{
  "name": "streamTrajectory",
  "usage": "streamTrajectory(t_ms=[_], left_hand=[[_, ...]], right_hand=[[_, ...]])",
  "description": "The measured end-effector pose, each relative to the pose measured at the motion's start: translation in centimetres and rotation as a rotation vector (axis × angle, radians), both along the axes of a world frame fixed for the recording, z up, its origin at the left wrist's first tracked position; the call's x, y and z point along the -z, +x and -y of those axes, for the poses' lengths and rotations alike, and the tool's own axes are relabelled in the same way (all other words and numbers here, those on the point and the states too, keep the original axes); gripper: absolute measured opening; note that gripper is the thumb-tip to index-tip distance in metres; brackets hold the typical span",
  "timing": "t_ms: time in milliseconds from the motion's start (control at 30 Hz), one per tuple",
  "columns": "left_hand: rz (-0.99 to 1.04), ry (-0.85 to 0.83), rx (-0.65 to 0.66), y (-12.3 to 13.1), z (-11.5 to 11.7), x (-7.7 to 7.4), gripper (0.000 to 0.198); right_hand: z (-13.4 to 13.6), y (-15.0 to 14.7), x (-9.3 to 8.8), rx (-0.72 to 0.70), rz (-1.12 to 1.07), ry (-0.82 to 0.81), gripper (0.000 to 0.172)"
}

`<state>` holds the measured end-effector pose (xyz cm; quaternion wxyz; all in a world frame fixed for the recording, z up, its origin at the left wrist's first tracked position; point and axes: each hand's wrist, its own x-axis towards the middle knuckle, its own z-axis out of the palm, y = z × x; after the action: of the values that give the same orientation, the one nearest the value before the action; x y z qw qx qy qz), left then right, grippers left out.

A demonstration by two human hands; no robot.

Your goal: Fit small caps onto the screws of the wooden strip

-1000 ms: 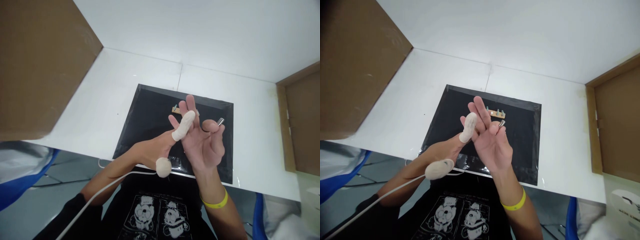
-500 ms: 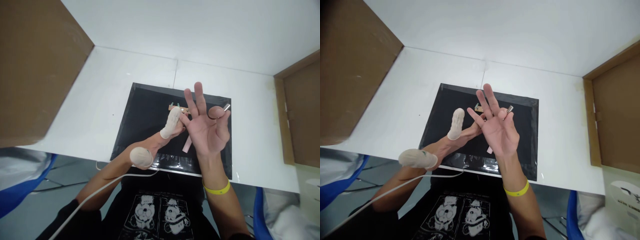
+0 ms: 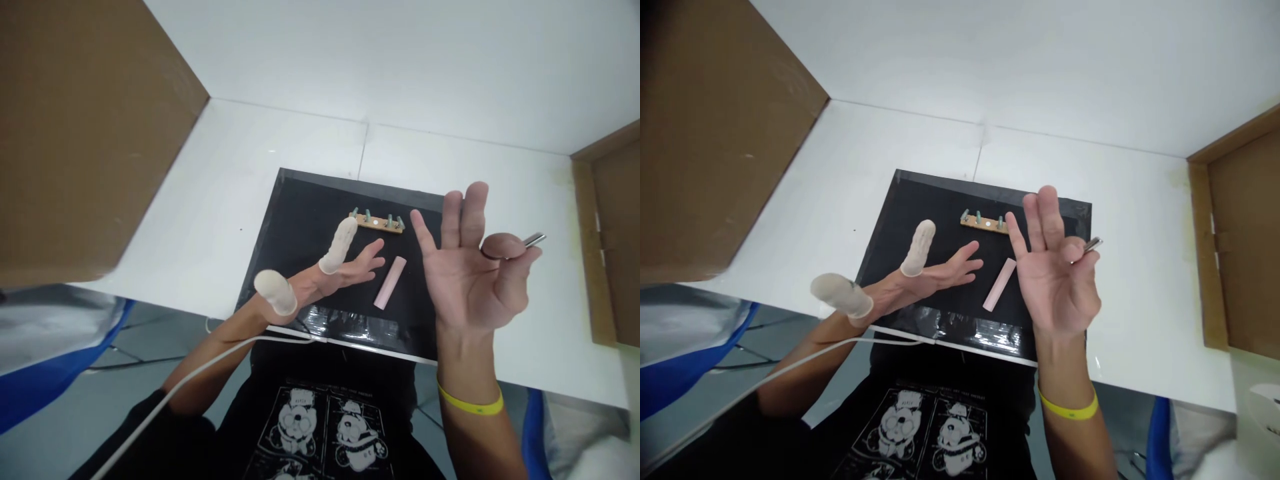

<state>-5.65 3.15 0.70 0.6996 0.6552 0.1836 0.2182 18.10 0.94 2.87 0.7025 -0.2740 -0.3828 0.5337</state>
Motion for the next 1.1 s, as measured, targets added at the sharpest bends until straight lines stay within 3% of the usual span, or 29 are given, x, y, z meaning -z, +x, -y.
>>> streamTrajectory(t_ms=[100,233,367,467,600,700,867,1100], left_hand=[[0.146,-0.170,0.058,-0.6,0.1,-0.8,0.110],[0.189,-0.293,0.081,-0.9,-0.3,-1.4,0.109],[0.156,-0.313,-0.022,-1.3,-0.3,-1.3,0.101],[0.048,-0.135,-0.213,-1.6,-0.1,0.0,0.085],[-0.474,0.453,-0.425,-1.9,0.1,2.6,0.054],[-0.696,0.770,-0.446,-2.2,0.4,4.0,0.052],[-0.736,0.907,-0.398,-2.3,0.5,4.6,0.052],[-0.779,0.876,-0.314,-2.1,0.0,4.3,0.047]], right_hand=[[0.9,-0.1,1.1,-0.053,-0.028,0.014,0.021],[2.7,0.0,2.0,-0.032,0.006,-0.022,0.016],[4.6,0.8,2.5,0.033,0.138,-0.024,0.010],[6.0,1.4,2.8,0.078,0.266,-0.013,0.010],[8.0,1.7,3.1,0.095,0.355,-0.157,0.010],[8.9,1.7,3.4,0.120,0.476,-0.295,0.012],[8.7,1.5,4.3,0.075,0.761,-0.398,0.009],[7.9,0.6,4.6,-0.027,0.979,-0.490,0.017]])
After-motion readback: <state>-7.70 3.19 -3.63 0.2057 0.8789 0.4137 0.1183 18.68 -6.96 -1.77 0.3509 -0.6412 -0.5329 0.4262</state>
